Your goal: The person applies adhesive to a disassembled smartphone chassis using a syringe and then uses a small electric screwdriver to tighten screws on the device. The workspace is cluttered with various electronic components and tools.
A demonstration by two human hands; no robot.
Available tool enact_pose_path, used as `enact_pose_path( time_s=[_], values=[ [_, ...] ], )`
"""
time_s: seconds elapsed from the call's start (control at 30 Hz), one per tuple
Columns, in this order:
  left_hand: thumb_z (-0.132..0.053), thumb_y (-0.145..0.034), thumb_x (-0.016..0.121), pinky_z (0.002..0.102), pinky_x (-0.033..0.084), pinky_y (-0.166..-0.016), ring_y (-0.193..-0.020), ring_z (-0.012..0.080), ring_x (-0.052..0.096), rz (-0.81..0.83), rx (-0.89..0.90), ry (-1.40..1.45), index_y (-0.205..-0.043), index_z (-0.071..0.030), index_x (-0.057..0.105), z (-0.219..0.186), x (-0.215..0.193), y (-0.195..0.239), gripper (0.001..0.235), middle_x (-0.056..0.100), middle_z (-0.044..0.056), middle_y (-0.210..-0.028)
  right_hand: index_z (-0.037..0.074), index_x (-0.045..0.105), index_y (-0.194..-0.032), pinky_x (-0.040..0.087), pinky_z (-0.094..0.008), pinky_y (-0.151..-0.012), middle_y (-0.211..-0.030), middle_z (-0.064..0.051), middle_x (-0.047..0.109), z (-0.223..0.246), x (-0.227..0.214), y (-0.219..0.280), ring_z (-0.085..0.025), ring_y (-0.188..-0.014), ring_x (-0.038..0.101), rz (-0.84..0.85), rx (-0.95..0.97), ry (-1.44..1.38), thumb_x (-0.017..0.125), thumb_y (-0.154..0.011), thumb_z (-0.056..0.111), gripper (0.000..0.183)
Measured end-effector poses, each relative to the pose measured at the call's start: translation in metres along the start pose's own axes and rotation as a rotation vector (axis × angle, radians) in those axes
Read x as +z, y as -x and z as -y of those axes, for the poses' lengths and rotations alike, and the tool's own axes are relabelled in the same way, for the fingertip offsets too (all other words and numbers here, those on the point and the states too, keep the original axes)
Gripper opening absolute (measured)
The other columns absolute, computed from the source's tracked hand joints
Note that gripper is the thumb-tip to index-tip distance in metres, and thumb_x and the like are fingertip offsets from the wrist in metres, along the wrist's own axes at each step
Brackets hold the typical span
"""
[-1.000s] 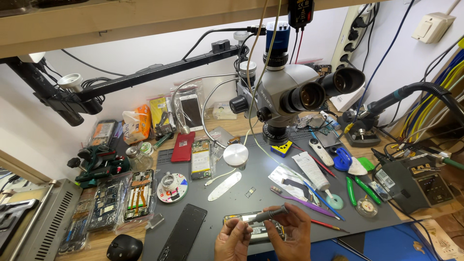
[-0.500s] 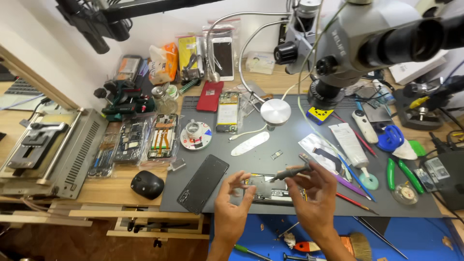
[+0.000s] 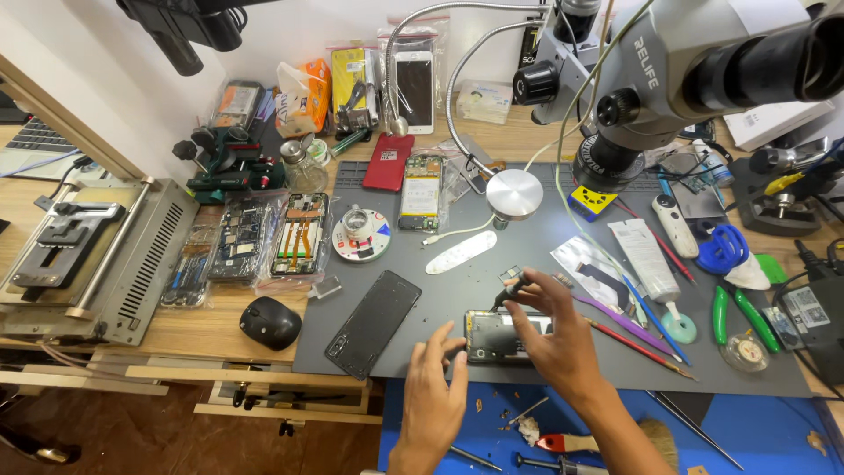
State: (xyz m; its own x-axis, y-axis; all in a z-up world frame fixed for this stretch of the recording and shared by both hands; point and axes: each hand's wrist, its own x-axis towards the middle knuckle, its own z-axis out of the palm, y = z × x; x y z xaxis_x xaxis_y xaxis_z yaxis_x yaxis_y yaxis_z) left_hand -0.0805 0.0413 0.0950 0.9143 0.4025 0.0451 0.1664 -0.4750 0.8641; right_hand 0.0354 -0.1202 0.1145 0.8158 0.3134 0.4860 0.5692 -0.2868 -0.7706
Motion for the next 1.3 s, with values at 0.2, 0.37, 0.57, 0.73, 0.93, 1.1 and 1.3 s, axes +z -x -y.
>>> enact_pose_path(
  time_s=[0.2,0.37,0.57,0.73,0.93,1.1,1.3],
  values=[
    [-0.024,-0.103,0.054,0.035,0.053,-0.09,-0.1,0.017,0.059,0.075,-0.006,0.049,-0.143,-0.02,0.059,-0.002,-0.003,-0.001,0.041,0.079,-0.003,-0.119,0.022,0.051,-0.144,0.06,-0.029,-0.095,-0.121,0.001,0.08,0.001,0.013,-0.008,-0.014,-0.112,0.08,0.094,0.078,0.067,0.074,-0.094,0.016,0.055],
    [-0.025,-0.103,0.055,0.036,0.056,-0.091,-0.091,0.0153,0.064,0.073,-0.022,0.048,-0.143,-0.02,0.059,0.003,-0.003,-0.004,0.041,0.078,-0.002,-0.117,0.021,0.05,-0.144,0.062,-0.029,-0.089,-0.122,-0.002,0.079,-0.004,0.021,-0.011,-0.014,-0.108,0.081,0.142,0.014,0.098,0.075,-0.094,0.014,0.055],
    [-0.024,-0.103,0.056,0.037,0.055,-0.092,-0.093,0.0156,0.066,0.066,-0.027,0.061,-0.141,-0.018,0.061,0.005,-0.004,-0.005,0.039,0.081,-0.002,-0.117,0.021,0.05,-0.146,0.062,-0.031,-0.091,-0.128,-0.007,0.074,-0.014,0.026,-0.012,-0.016,-0.108,0.08,0.175,-0.079,0.119,0.075,-0.095,0.011,0.058],
    [-0.024,-0.102,0.057,0.036,0.056,-0.092,-0.092,0.0144,0.065,0.062,-0.02,0.049,-0.139,-0.018,0.062,0.004,-0.005,-0.006,0.037,0.081,-0.004,-0.114,0.02,0.051,-0.146,0.062,-0.033,-0.091,-0.123,-0.006,0.076,-0.017,0.025,-0.012,-0.017,-0.109,0.08,0.172,-0.096,0.146,0.075,-0.095,0.012,0.057],
    [-0.024,-0.102,0.059,0.034,0.058,-0.088,-0.091,0.014,0.068,0.039,-0.03,0.094,-0.133,-0.018,0.067,0.007,-0.006,-0.008,0.033,0.081,-0.003,-0.113,0.018,0.052,-0.145,0.063,-0.033,-0.091,-0.127,-0.007,0.074,-0.018,0.026,-0.014,-0.017,-0.107,0.08,0.193,-0.148,0.126,0.074,-0.096,0.01,0.055],
    [-0.015,-0.098,0.065,0.028,0.058,-0.073,-0.074,0.0115,0.064,-0.103,0.02,0.147,-0.12,-0.017,0.076,0.017,-0.006,-0.012,0.025,0.079,-0.003,-0.107,0.018,0.048,-0.147,0.061,-0.036,-0.093,-0.13,-0.012,0.072,-0.012,0.019,-0.018,-0.021,-0.108,0.079,0.298,-0.223,0.075,0.067,-0.1,0.006,0.052],
    [0.002,-0.093,0.063,0.03,0.058,-0.086,-0.086,0.0151,0.068,-0.237,0.257,0.143,-0.117,-0.013,0.075,0.011,-0.008,-0.025,0.031,0.074,0.002,-0.112,0.007,0.056,-0.132,0.038,-0.062,-0.127,-0.125,-0.016,0.069,-0.002,0.013,-0.026,-0.031,-0.127,0.068,0.23,-0.377,0.071,0.064,-0.1,0.002,0.033]
  ],
)
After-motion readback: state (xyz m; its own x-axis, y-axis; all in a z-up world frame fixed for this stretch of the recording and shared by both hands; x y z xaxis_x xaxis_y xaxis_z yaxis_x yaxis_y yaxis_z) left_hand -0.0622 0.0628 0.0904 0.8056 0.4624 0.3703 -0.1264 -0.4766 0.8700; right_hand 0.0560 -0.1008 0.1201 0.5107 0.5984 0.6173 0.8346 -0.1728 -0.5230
